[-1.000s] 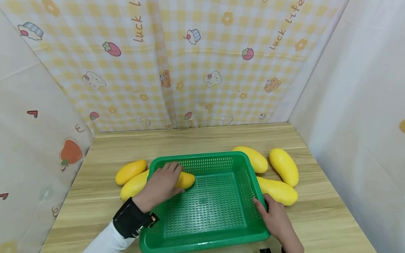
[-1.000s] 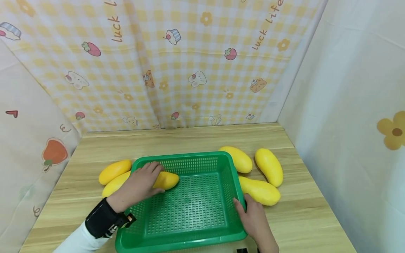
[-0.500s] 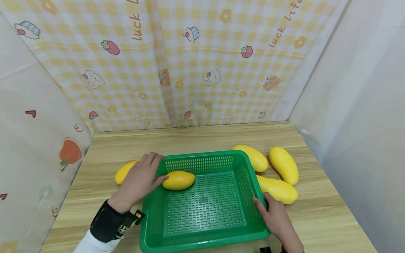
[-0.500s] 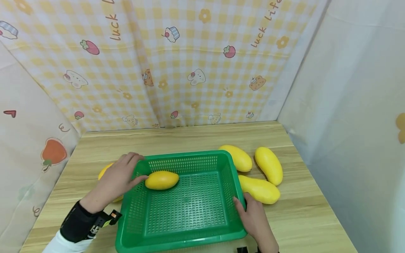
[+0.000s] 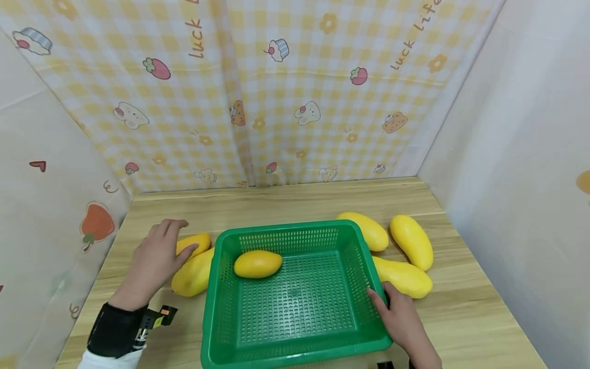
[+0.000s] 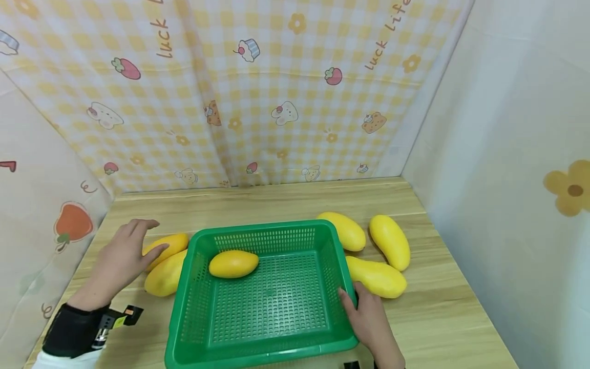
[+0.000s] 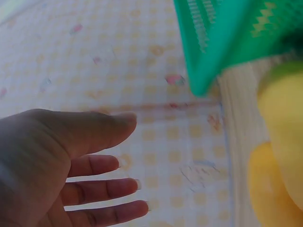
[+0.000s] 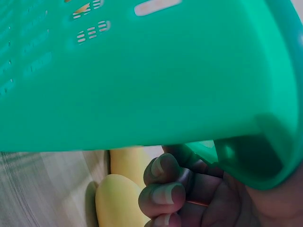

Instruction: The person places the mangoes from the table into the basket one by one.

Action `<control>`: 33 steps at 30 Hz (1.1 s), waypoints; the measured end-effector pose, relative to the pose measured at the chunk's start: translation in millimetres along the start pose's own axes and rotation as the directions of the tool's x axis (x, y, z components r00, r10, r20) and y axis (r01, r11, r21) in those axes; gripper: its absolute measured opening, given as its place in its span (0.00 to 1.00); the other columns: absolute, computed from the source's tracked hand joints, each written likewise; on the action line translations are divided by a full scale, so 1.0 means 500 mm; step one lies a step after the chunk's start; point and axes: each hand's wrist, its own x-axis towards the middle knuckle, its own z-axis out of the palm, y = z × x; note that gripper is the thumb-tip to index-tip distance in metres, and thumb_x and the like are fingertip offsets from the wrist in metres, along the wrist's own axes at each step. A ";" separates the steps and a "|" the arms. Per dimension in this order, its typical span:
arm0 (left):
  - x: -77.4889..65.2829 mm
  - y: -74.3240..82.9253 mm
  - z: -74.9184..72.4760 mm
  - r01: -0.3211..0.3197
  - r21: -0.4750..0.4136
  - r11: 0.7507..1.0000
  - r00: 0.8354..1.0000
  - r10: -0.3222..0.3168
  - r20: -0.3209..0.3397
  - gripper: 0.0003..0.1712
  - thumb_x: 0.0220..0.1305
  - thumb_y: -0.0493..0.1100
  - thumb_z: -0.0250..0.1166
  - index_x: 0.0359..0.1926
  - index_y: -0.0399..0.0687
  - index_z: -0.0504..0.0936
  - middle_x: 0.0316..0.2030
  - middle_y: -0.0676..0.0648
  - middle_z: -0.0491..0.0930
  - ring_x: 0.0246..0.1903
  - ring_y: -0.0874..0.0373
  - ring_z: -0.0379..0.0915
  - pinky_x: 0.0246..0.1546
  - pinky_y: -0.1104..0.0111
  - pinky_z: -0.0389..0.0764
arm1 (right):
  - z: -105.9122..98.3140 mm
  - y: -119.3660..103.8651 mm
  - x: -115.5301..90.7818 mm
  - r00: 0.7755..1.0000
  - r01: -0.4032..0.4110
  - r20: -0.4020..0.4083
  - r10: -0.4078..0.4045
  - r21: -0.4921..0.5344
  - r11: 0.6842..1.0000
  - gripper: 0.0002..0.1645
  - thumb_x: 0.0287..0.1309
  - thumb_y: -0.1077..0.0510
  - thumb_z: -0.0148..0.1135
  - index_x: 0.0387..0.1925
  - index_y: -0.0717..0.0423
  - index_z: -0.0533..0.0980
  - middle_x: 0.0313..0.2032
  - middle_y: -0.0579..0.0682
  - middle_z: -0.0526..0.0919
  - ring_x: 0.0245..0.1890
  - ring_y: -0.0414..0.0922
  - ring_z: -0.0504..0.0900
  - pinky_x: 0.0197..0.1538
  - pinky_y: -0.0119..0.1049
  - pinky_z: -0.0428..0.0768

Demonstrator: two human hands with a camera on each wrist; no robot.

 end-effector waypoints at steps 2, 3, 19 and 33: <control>-0.001 -0.019 0.005 0.029 0.007 1.000 1.000 -0.029 -0.001 0.31 0.51 0.40 0.73 0.52 0.28 0.72 0.45 0.28 0.72 0.41 0.33 0.69 0.27 0.45 0.76 | 0.000 0.000 0.000 1.000 0.000 -0.001 0.000 0.001 1.000 0.24 0.65 0.40 0.54 0.44 0.58 0.75 0.24 0.47 0.78 0.22 0.40 0.78 0.24 0.33 0.78; -0.002 -0.029 0.008 0.046 0.007 0.999 0.999 -0.046 -0.001 0.30 0.52 0.40 0.73 0.52 0.27 0.72 0.45 0.28 0.72 0.41 0.32 0.69 0.27 0.44 0.76 | 0.001 0.000 0.000 1.000 0.001 -0.002 -0.001 0.002 1.000 0.24 0.65 0.41 0.54 0.44 0.58 0.75 0.24 0.47 0.78 0.22 0.40 0.78 0.24 0.33 0.78; 0.006 -0.132 0.047 0.214 -0.099 0.972 0.965 -0.195 0.176 0.30 0.59 0.37 0.66 0.58 0.26 0.67 0.49 0.26 0.66 0.47 0.31 0.62 0.39 0.41 0.71 | 0.003 -0.004 0.005 0.999 0.034 -0.015 -0.034 -0.003 0.999 0.22 0.66 0.42 0.55 0.42 0.59 0.75 0.23 0.46 0.77 0.20 0.39 0.77 0.23 0.32 0.78; 0.011 -0.163 0.079 0.300 -0.162 0.940 0.914 -0.235 0.331 0.34 0.60 0.37 0.65 0.62 0.26 0.62 0.53 0.26 0.63 0.52 0.31 0.58 0.48 0.39 0.67 | -0.001 -0.001 -0.002 1.000 0.003 -0.006 -0.003 0.006 1.000 0.25 0.65 0.40 0.54 0.43 0.59 0.76 0.25 0.47 0.78 0.22 0.40 0.78 0.25 0.32 0.78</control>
